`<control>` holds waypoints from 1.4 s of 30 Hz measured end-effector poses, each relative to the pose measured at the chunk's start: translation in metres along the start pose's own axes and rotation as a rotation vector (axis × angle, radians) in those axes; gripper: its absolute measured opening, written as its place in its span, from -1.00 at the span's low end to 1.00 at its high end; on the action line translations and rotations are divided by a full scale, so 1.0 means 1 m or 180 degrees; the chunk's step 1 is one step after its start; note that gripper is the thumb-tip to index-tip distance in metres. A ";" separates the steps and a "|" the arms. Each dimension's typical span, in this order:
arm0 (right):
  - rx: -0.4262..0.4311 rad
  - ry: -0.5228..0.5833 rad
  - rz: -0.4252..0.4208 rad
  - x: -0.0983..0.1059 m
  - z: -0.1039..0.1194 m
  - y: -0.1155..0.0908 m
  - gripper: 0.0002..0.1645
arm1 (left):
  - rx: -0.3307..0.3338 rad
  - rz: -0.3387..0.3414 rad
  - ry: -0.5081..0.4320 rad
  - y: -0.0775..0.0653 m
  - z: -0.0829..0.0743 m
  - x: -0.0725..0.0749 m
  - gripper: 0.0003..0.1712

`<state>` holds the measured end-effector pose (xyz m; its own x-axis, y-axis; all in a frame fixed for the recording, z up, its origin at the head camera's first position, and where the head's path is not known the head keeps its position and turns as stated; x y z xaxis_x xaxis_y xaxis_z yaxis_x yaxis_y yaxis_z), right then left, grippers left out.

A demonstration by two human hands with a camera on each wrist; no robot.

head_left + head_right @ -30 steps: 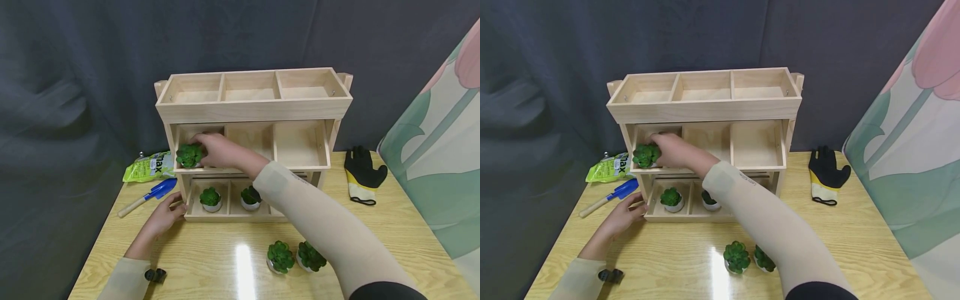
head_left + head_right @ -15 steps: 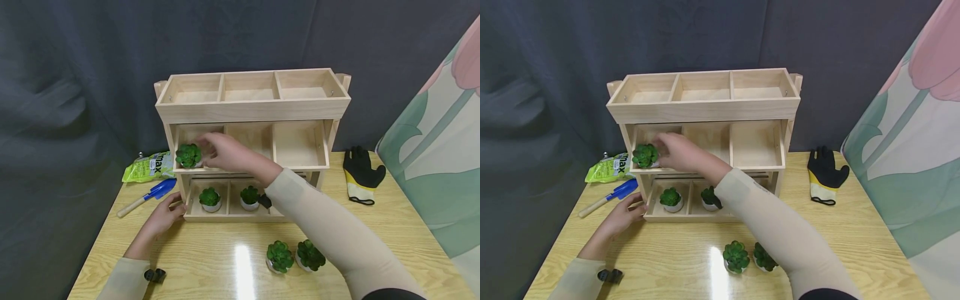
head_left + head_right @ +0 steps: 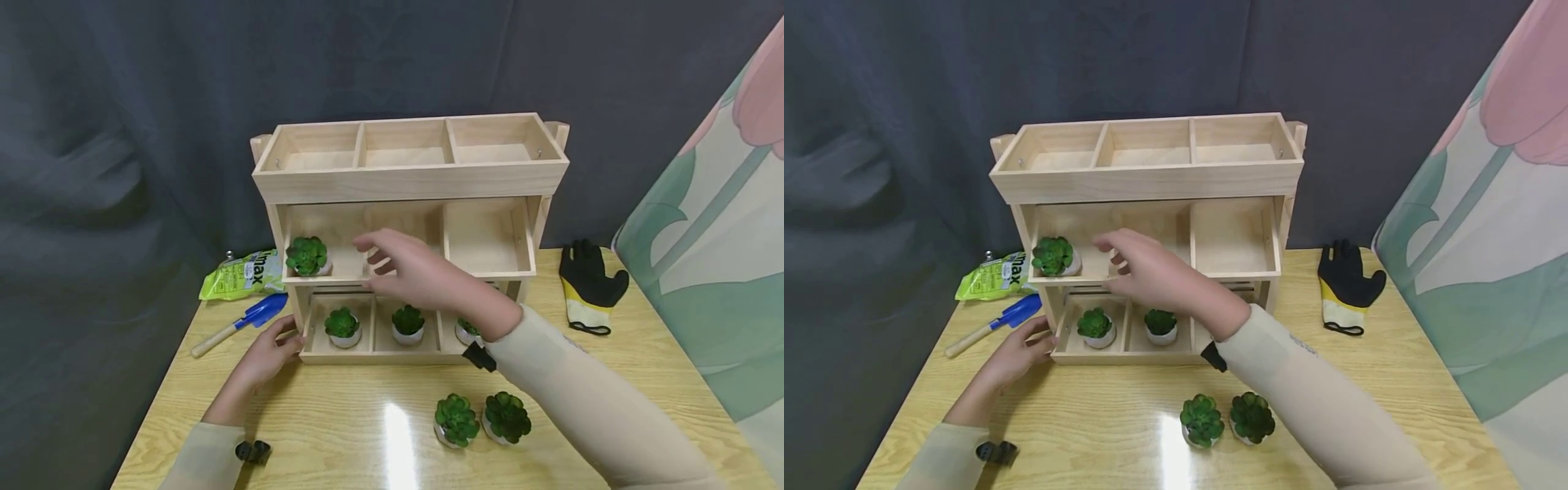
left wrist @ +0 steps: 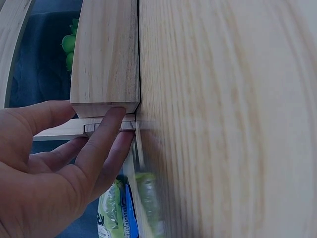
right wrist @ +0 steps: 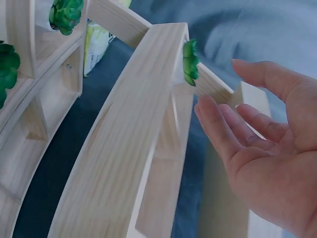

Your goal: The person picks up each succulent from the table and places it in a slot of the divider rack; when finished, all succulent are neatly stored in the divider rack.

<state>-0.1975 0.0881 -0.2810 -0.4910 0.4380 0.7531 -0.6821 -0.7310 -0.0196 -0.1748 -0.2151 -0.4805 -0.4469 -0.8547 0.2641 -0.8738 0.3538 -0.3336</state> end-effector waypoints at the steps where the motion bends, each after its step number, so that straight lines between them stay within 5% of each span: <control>1: -0.0007 0.0001 -0.0009 0.000 -0.001 -0.007 -0.26 | -0.0005 0.0000 0.0008 0.000 0.000 0.000 -0.25; 9: -0.0081 0.0147 -0.0103 -0.014 -0.012 -0.062 -0.22 | 0.0013 0.0016 0.0023 0.000 0.002 0.001 -0.24; 16: -0.0123 -0.0111 -0.0417 -0.022 -0.025 -0.113 -0.26 | -0.0013 0.0027 0.0052 0.000 0.001 0.001 -0.24; 29: -0.0581 0.0032 -0.0713 -0.044 -0.058 -0.190 -0.31 | -0.0059 0.0034 0.0032 -0.002 0.000 0.001 -0.24; 35: -0.0579 0.0166 -0.0572 -0.055 -0.082 -0.220 -0.17 | -0.0084 0.0011 0.0057 -0.001 -0.001 0.000 -0.25; 42: -0.0555 0.0786 0.0072 -0.074 -0.129 -0.253 0.00 | -0.0067 0.0015 -0.0007 -0.001 0.000 -0.001 -0.25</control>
<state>-0.0586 0.3080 -0.4168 -0.6094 0.5524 0.5688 -0.7418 -0.6505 -0.1630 -0.1738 -0.2149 -0.4804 -0.4505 -0.8539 0.2605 -0.8756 0.3656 -0.3157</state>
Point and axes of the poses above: each hand's wrist, its own y-axis towards the middle knuckle, its own x-axis out of the back of the hand, z = x × y, the point moved 2 cm from there along y, towards the middle knuckle, and after that the axes turned 12 degrees about z, right-handed, at the moved point
